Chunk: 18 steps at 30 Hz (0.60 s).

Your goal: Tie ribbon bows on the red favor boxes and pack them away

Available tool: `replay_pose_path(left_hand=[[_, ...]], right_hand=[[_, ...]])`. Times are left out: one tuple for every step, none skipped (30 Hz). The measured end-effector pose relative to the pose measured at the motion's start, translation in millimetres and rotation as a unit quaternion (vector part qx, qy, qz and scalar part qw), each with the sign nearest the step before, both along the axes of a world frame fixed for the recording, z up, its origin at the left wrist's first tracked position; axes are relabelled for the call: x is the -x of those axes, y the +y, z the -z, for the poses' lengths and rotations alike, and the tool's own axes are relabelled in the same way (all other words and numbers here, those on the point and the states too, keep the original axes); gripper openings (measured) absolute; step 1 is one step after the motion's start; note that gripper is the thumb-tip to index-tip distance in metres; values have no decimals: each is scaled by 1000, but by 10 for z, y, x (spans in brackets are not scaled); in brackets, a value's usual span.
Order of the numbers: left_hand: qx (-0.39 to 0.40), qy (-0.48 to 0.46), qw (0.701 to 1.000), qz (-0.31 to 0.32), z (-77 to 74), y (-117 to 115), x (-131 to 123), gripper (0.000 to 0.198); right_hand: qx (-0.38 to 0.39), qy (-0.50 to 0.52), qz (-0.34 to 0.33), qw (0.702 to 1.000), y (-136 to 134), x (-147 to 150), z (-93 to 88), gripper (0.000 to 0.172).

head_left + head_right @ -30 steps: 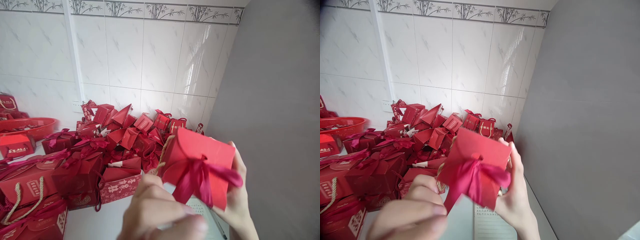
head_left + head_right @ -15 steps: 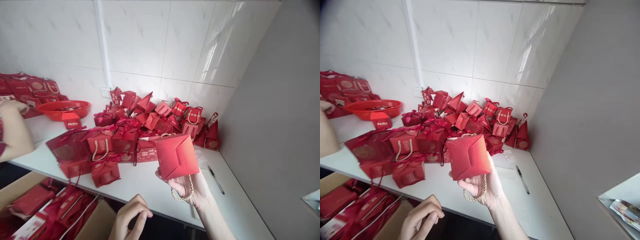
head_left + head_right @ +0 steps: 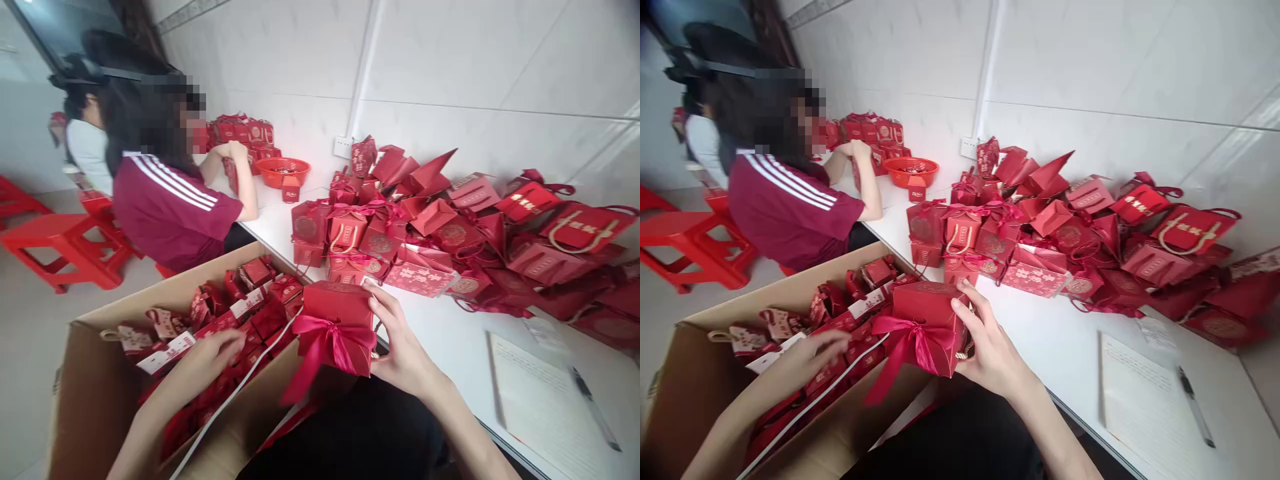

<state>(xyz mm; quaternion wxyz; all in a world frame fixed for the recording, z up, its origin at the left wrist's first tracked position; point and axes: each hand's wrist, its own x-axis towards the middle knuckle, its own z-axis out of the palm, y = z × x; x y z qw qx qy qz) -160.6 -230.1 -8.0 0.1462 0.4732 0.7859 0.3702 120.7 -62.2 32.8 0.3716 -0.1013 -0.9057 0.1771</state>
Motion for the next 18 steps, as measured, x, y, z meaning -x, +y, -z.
replay_pose_path(left_hand=[[-37, -1, 999, -20, -155, 37, -55, 27], [-90, -7, 995, -48, -302, 76, -130, 33], [-158, -17, 985, -60, -432, 113, -220, 40], [-227, -23, 973, -31, -542, 143, -319, 47], [-268, -15, 963, 24, -632, 167, -421, 52], [-287, 0, 956, 58, -704, 182, -522, 53], [-306, 9, 949, 68, -760, 189, -616, 49], [-318, 15, 946, 67, -805, 189, -700, 38], [-324, 26, 944, 61, -843, 183, -770, 25], [-346, 45, 936, 53, -875, 170, -825, 16], [-371, 70, 925, 50, -906, 151, -865, 11], [-400, 104, 909, 55, -936, 128, -893, 11], [-429, 143, 889, 72, -965, 102, -912, 13], [-449, 182, 869, 96, -994, 73, -927, 16], [-461, 218, 852, 120, -1022, 44, -942, 18], [-466, 246, 838, 141, -1046, 16, -962, 17], [-469, 265, 828, 156, -1066, -7, -989, 15], [-476, 272, 821, 158, -1081, -24, -1026, 11]], right_hand=[[-6, 5, -14, 1000, -30, 87, -11, 94], [-8, 15, -26, 1000, -63, 165, -24, 95], [-7, 26, -35, 999, -97, 232, -36, 96], [-7, 37, -42, 998, -131, 288, -47, 96], [-5, 45, -47, 998, -163, 332, -57, 97], [-4, 53, -52, 997, -193, 367, -67, 97], [-1, 59, -55, 997, -219, 392, -77, 97], [2, 66, -58, 996, -242, 409, -88, 98], [3, 74, -59, 996, -261, 422, -99, 98], [1, 85, -57, 995, -278, 430, -109, 99], [-3, 96, -53, 994, -292, 437, -120, 99], [-8, 109, -47, 993, -306, 442, -129, 99], [-9, 122, -41, 992, -319, 446, -138, 99], [-6, 134, -38, 990, -332, 450, -144, 98], [2, 142, -37, 989, -346, 453, -150, 98], [10, 149, -38, 988, -361, 454, -153, 97], [17, 153, -40, 987, -376, 453, -156, 97], [22, 157, -40, 986, -392, 450, -157, 97]])
